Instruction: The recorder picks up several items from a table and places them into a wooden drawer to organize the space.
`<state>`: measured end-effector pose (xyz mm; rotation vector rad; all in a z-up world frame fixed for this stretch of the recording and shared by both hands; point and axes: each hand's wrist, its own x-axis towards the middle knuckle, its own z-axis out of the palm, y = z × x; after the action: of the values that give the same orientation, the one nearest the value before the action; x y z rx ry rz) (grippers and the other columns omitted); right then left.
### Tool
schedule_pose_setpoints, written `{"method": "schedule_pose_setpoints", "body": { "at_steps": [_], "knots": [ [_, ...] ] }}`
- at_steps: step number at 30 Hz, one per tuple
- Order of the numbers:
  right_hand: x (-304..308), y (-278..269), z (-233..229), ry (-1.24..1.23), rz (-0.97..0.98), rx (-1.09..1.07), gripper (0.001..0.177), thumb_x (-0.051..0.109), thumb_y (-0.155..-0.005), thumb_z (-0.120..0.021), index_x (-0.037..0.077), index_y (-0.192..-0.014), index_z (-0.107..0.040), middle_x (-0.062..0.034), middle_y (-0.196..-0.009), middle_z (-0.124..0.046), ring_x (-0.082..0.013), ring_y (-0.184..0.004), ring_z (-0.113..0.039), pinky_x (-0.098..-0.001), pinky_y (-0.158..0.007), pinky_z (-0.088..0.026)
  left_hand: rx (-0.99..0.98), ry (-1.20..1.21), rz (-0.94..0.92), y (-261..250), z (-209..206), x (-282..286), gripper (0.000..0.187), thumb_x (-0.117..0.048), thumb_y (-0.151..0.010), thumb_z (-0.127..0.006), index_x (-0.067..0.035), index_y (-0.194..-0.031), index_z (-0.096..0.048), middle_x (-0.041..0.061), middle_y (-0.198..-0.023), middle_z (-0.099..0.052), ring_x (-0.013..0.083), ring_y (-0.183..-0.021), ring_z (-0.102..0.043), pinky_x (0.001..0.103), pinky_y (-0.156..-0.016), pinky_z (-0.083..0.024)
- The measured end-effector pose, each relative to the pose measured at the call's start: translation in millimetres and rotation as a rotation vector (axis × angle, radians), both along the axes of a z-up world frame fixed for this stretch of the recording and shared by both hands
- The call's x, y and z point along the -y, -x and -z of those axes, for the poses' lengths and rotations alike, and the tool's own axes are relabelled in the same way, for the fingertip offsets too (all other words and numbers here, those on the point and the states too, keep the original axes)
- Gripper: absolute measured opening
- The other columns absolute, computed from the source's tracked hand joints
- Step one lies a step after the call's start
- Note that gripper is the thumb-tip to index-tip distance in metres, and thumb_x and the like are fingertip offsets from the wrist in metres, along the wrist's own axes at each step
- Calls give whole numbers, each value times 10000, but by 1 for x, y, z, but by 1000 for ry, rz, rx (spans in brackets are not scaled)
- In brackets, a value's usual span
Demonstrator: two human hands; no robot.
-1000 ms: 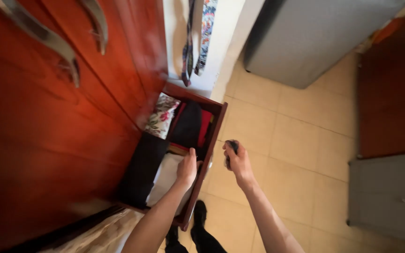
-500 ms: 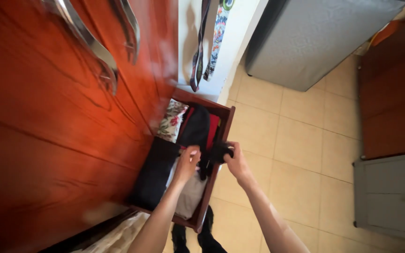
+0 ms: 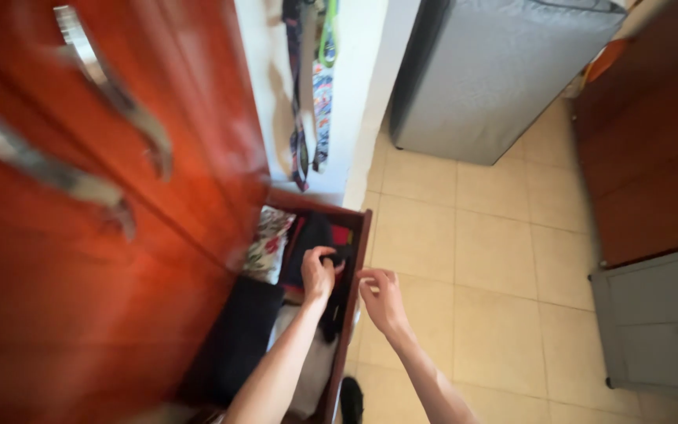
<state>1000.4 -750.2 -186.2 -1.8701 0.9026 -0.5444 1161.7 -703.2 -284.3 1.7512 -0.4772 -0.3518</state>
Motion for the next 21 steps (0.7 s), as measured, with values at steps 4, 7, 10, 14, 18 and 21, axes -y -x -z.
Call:
{"method": "schedule_pose_setpoints", "body": {
  "at_steps": [4,7,10,14,18,21],
  "knots": [
    [22,28,-13,-55,55,-55,204,97,-927,-646,109,-1118,-714,-120,-1255,-572,-243,-1044,-711,-346,-814,-616,27,-38,81,-14,49,68,305,58,-885,-623,24,-1182,-686,256,-1238,-634,395,-1169,-622,434,-998,-518],
    [37,46,-11,-108,72,-83,196,117,-936,-641,114,-1120,-709,-109,-1261,-583,-235,-1062,-712,-350,-826,-602,139,-30,239,-18,67,85,392,52,-896,-512,23,-1265,-640,262,-1341,-614,412,-1276,-558,444,-1077,-447],
    [48,56,-10,-124,89,-114,198,129,-936,-642,122,-1124,-705,-105,-1262,-588,-230,-1063,-703,-354,-842,-595,403,22,293,-21,30,88,429,36,-860,-493,29,-1256,-660,266,-1403,-584,455,-1303,-555,467,-1091,-454],
    [52,54,-12,-153,91,-165,195,148,-941,-640,134,-1124,-706,-93,-1267,-599,-227,-1068,-697,-361,-853,-586,-28,-436,398,-30,-31,85,340,-217,-1067,-438,-24,-1160,-703,258,-1225,-695,446,-1182,-627,497,-990,-496],
    [58,49,-10,-170,71,-150,199,157,-940,-639,133,-1126,-705,-88,-1264,-601,-222,-1076,-693,-362,-856,-589,423,-469,422,-30,14,93,257,-156,-949,-518,26,-1000,-692,280,-1207,-651,474,-999,-665,542,-830,-544],
    [64,53,-8,-157,70,-120,199,165,-945,-642,129,-1128,-710,-91,-1250,-609,-220,-1077,-692,-359,-854,-592,311,-651,524,-36,45,103,249,-156,-1006,-536,1,-1033,-729,260,-1093,-707,442,-1014,-686,519,-856,-568]
  ]
}}
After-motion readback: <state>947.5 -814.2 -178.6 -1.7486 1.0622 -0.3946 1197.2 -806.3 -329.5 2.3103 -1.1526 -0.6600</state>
